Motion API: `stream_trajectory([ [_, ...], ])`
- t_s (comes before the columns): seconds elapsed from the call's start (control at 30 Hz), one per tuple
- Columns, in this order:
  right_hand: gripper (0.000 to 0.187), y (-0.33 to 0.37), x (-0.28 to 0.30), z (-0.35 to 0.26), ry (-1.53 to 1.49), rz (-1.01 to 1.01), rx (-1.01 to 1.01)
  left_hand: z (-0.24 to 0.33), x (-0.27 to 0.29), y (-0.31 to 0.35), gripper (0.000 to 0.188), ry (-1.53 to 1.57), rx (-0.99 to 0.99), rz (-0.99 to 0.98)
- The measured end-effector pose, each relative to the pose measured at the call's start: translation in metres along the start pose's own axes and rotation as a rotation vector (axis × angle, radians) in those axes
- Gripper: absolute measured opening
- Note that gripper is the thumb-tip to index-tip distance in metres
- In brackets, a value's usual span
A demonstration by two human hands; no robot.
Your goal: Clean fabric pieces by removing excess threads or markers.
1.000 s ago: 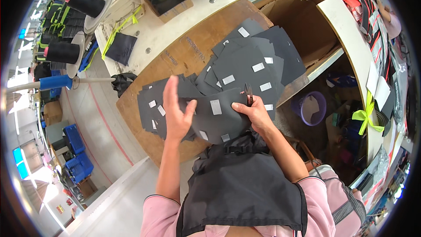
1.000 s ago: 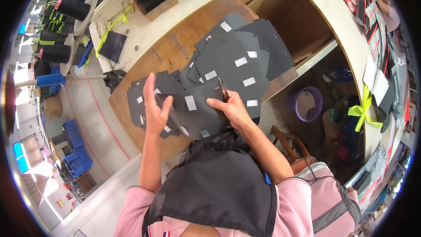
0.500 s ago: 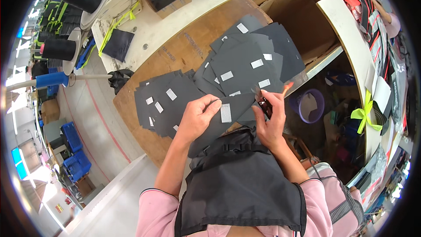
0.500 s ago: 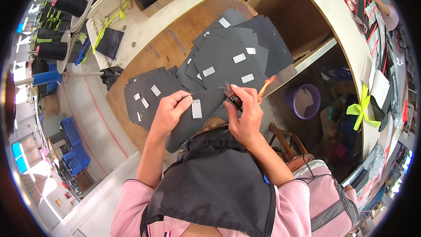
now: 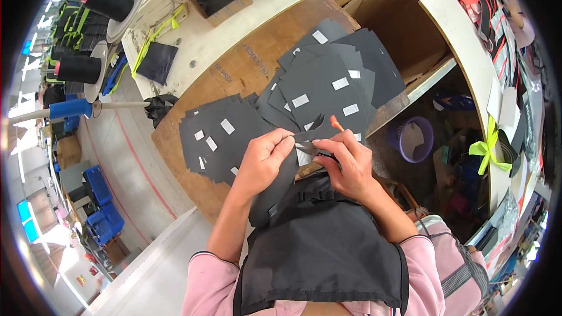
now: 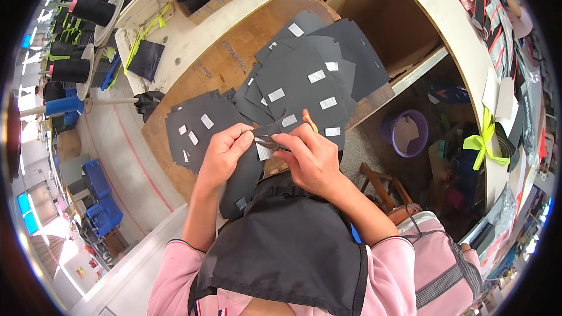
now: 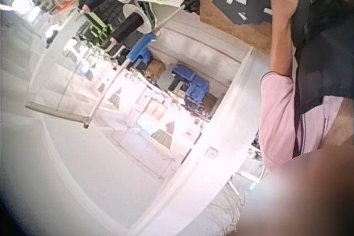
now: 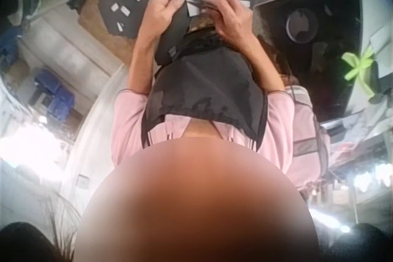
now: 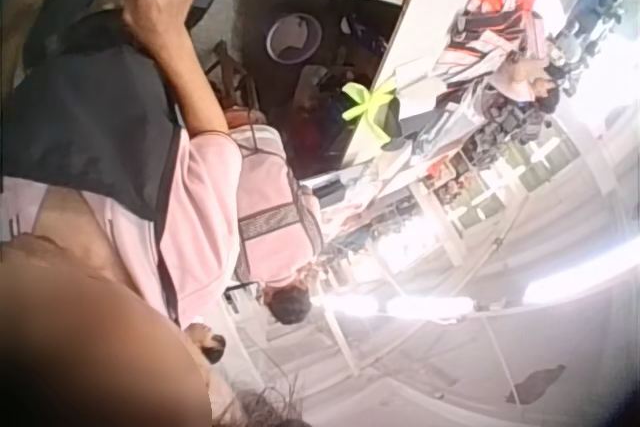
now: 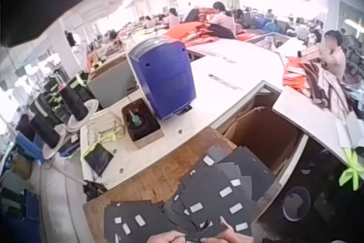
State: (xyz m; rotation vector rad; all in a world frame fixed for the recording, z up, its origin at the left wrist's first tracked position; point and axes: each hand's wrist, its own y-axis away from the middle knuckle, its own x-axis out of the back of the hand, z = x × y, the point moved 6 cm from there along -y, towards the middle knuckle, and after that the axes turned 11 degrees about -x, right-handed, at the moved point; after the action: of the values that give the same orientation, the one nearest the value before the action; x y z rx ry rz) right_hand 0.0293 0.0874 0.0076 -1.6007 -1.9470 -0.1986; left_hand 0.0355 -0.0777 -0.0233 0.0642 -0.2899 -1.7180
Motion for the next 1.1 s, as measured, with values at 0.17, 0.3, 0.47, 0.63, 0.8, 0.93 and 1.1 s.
stream_trajectory([
  [0.17,0.03,0.005,0.0,0.006,0.041,-0.009,-0.014,-0.005,0.0,0.003,0.02,0.028,0.035,-0.029],
  [0.3,0.029,0.007,0.005,0.007,-0.032,0.041,-0.032,-0.006,-0.002,0.002,0.021,0.023,0.058,-0.049],
  [0.47,0.028,0.002,0.001,0.004,-0.015,-0.001,0.006,-0.007,-0.002,0.003,0.022,0.086,0.097,-0.047],
  [0.63,0.027,0.006,-0.003,0.004,0.001,0.0,-0.027,-0.009,0.001,0.002,0.021,0.091,0.089,-0.022],
  [0.8,0.031,0.01,-0.014,0.032,-0.048,-0.101,-0.088,-0.027,0.046,0.009,0.016,-0.074,0.098,0.024],
  [0.93,0.041,0.042,0.005,0.143,-0.099,-0.015,-0.887,-0.043,0.124,0.005,0.028,-0.848,0.127,0.068],
  [1.1,0.036,0.033,0.003,0.182,0.164,0.08,-1.01,-0.064,0.113,-0.011,0.057,-1.465,-0.146,0.359],
])
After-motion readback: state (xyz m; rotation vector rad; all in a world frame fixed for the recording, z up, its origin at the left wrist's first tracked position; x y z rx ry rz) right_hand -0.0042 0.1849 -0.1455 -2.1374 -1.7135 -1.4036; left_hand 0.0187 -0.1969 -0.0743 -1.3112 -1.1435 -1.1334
